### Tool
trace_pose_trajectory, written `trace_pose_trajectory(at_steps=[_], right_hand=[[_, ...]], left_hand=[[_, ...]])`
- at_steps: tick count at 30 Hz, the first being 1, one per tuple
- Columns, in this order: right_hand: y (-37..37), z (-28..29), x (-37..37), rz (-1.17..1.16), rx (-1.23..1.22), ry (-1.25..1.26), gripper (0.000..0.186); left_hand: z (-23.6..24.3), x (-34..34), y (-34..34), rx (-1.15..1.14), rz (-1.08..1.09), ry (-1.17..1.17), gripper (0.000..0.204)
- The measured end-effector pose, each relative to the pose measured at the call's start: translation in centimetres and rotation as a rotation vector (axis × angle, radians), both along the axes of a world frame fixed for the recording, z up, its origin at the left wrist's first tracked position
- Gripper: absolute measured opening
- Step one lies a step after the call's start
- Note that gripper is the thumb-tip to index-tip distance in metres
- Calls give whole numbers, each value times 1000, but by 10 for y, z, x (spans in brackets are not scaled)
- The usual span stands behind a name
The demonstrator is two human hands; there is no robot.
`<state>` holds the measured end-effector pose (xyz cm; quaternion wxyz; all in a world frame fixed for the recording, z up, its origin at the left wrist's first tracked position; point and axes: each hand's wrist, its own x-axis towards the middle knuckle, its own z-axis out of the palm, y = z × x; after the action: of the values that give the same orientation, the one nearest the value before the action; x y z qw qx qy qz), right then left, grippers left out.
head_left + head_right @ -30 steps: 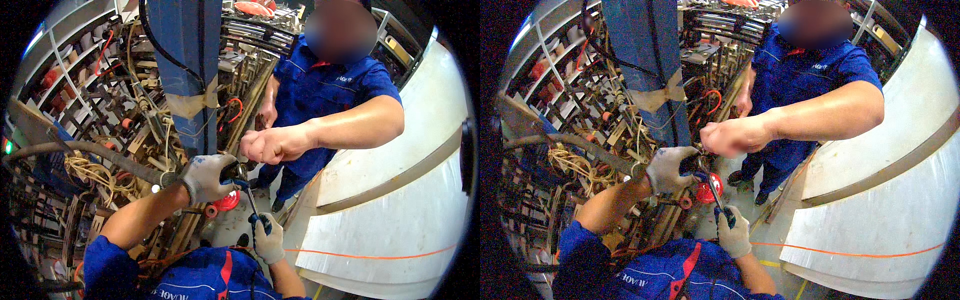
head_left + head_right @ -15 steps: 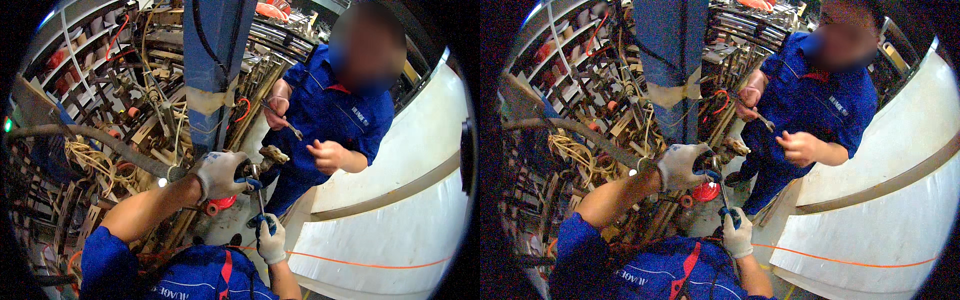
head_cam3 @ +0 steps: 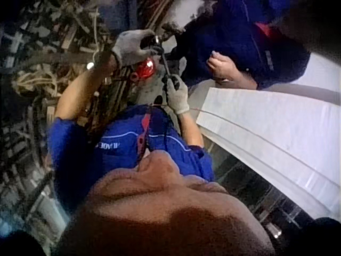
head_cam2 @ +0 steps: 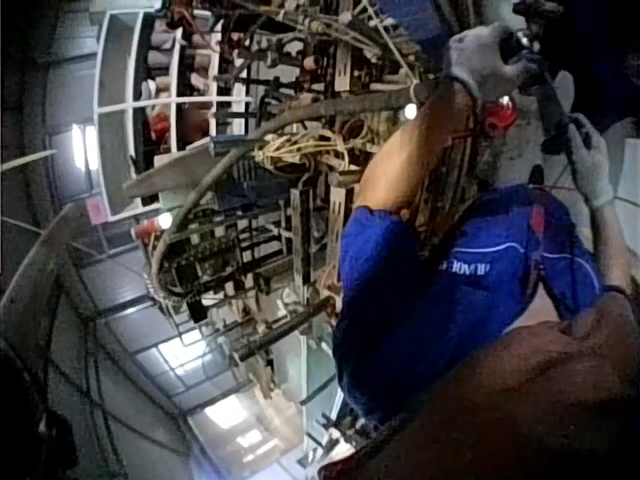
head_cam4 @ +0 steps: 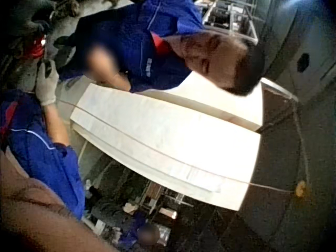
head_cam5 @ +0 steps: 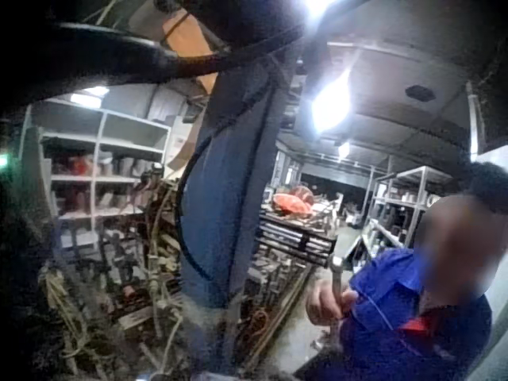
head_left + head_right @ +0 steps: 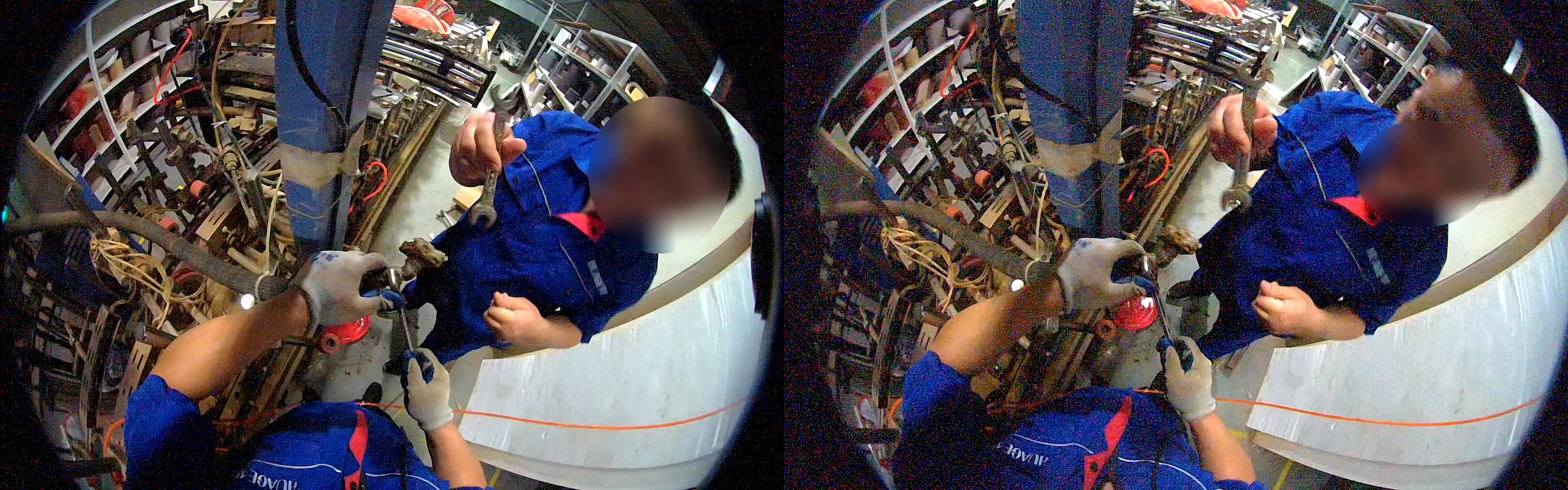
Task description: The person uses a wrench and pliers to disassemble and reassemble metal components on a large industrial machine, while another person assists by holding the assembly.
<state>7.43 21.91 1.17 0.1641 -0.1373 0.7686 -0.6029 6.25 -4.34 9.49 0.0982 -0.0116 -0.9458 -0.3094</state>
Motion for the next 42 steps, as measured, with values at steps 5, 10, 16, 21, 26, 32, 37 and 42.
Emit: trace_pose_trajectory(at_steps=[5, 10, 16, 21, 26, 32, 37, 42], right_hand=[[4, -10, -2, 9, 29, 62, 19], [1, 2, -1, 42, 43, 76, 18], [1, -6, 0, 35, -34, 46, 16], [-3, 1, 2, 35, -19, 56, 16], [-2, 7, 2, 55, 12, -9, 17], [0, 3, 1, 55, 5, 70, 17], [2, -4, 1, 55, 61, 66, 18], [4, -14, 2, 46, 87, 95, 18]], left_hand=[[0, -1, 1, 3, -19, 11, 47], [-3, 0, -1, 29, -18, 3, 45], [2, 1, 1, 97, -58, 38, 41], [0, -2, 1, 24, -29, -35, 45], [-10, -1, -3, 2, -40, -33, 46], [8, 1, 1, 37, -47, -61, 42], [12, 1, 2, 43, -29, -38, 39], [0, -4, -4, 3, -69, -93, 43]])
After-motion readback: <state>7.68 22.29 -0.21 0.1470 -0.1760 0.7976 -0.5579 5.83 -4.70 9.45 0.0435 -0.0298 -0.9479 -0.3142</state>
